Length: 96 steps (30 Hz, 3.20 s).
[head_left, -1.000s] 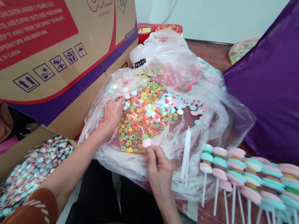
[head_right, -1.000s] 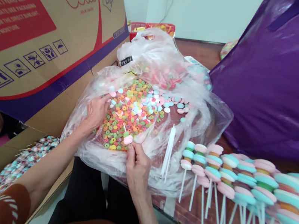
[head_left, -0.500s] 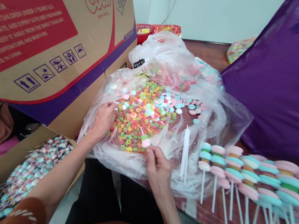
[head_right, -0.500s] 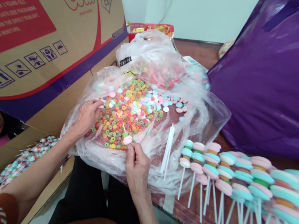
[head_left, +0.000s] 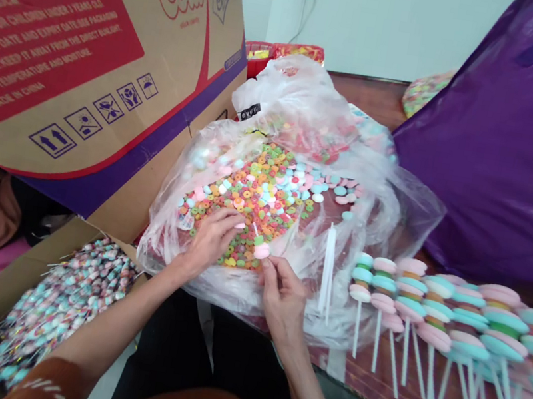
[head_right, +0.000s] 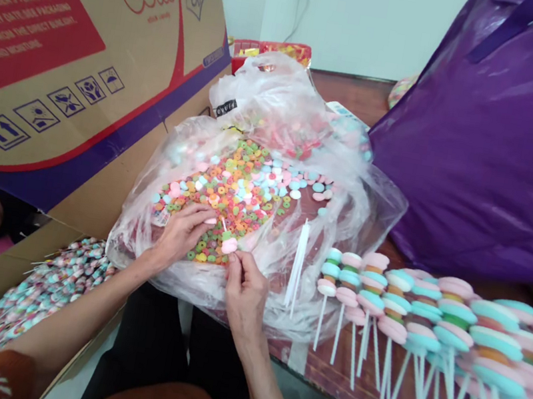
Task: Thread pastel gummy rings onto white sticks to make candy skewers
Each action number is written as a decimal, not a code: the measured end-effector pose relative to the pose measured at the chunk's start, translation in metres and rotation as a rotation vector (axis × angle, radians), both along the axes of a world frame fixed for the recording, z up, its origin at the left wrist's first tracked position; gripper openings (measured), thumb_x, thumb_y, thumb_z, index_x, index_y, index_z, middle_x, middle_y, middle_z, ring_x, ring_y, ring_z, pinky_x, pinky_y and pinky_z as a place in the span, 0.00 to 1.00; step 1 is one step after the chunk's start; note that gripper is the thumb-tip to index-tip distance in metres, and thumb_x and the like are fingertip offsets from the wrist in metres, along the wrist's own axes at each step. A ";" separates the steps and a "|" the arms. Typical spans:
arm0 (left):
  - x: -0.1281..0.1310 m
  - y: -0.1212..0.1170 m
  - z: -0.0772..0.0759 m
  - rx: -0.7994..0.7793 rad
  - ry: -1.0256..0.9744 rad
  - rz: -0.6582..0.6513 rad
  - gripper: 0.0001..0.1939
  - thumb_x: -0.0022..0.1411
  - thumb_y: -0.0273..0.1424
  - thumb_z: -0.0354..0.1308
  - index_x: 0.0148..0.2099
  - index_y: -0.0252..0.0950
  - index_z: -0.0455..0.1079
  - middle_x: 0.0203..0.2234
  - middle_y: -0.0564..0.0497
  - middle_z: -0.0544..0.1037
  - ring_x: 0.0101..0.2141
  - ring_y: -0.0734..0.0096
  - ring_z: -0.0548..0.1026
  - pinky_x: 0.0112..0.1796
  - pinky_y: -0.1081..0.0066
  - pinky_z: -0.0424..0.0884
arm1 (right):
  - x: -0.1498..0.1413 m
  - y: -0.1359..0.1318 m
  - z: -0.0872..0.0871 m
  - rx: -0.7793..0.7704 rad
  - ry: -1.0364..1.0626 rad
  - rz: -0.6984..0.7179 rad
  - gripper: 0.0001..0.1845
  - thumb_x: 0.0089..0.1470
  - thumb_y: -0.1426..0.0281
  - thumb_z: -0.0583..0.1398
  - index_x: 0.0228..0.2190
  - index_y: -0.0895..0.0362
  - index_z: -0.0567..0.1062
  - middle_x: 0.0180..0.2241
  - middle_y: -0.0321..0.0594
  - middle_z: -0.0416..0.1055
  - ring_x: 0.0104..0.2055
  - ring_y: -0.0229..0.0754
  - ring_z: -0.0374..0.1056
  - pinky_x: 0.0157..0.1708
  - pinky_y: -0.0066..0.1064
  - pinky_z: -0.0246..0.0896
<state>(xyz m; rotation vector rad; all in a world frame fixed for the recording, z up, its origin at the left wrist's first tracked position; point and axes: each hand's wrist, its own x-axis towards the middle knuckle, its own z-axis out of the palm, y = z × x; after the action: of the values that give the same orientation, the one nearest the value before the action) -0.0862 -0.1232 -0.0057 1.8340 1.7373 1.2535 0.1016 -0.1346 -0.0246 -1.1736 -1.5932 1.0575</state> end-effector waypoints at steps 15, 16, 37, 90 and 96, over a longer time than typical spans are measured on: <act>-0.006 0.014 0.000 -0.119 -0.203 0.140 0.07 0.63 0.33 0.57 0.41 0.36 0.72 0.29 0.53 0.76 0.27 0.74 0.71 0.31 0.75 0.67 | 0.000 -0.001 0.000 0.010 0.011 0.012 0.16 0.63 0.62 0.55 0.27 0.56 0.71 0.19 0.30 0.61 0.21 0.35 0.59 0.24 0.25 0.55; -0.006 0.015 0.001 -0.117 -0.178 0.152 0.07 0.63 0.33 0.57 0.40 0.36 0.73 0.29 0.53 0.77 0.26 0.74 0.70 0.31 0.74 0.66 | 0.000 -0.001 0.000 0.009 0.012 0.010 0.16 0.63 0.62 0.55 0.27 0.56 0.71 0.19 0.30 0.61 0.21 0.35 0.59 0.24 0.25 0.55; -0.006 0.002 -0.008 -0.023 0.251 0.055 0.15 0.65 0.25 0.56 0.52 0.37 0.76 0.46 0.43 0.76 0.48 0.61 0.75 0.49 0.63 0.73 | -0.001 -0.002 -0.002 0.014 -0.004 0.004 0.15 0.63 0.62 0.55 0.29 0.56 0.73 0.19 0.30 0.61 0.21 0.35 0.59 0.24 0.25 0.55; 0.037 0.027 0.024 -0.311 0.511 0.011 0.10 0.65 0.25 0.53 0.44 0.36 0.74 0.40 0.43 0.71 0.41 0.59 0.71 0.42 0.64 0.69 | 0.014 0.000 0.005 0.010 -0.258 -0.088 0.17 0.61 0.62 0.53 0.25 0.56 0.71 0.18 0.31 0.62 0.21 0.36 0.59 0.26 0.27 0.52; 0.037 0.022 0.021 -0.273 0.493 0.007 0.11 0.66 0.24 0.50 0.44 0.36 0.73 0.37 0.45 0.73 0.40 0.60 0.71 0.41 0.65 0.68 | 0.011 -0.001 0.003 0.026 -0.203 -0.073 0.17 0.62 0.63 0.53 0.24 0.56 0.70 0.18 0.30 0.61 0.21 0.35 0.58 0.26 0.27 0.52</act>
<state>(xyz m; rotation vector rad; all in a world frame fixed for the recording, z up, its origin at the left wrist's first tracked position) -0.0496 -0.1014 0.0157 2.0799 2.0340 0.5469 0.1129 -0.1358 -0.0212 -1.3458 -1.6999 0.8914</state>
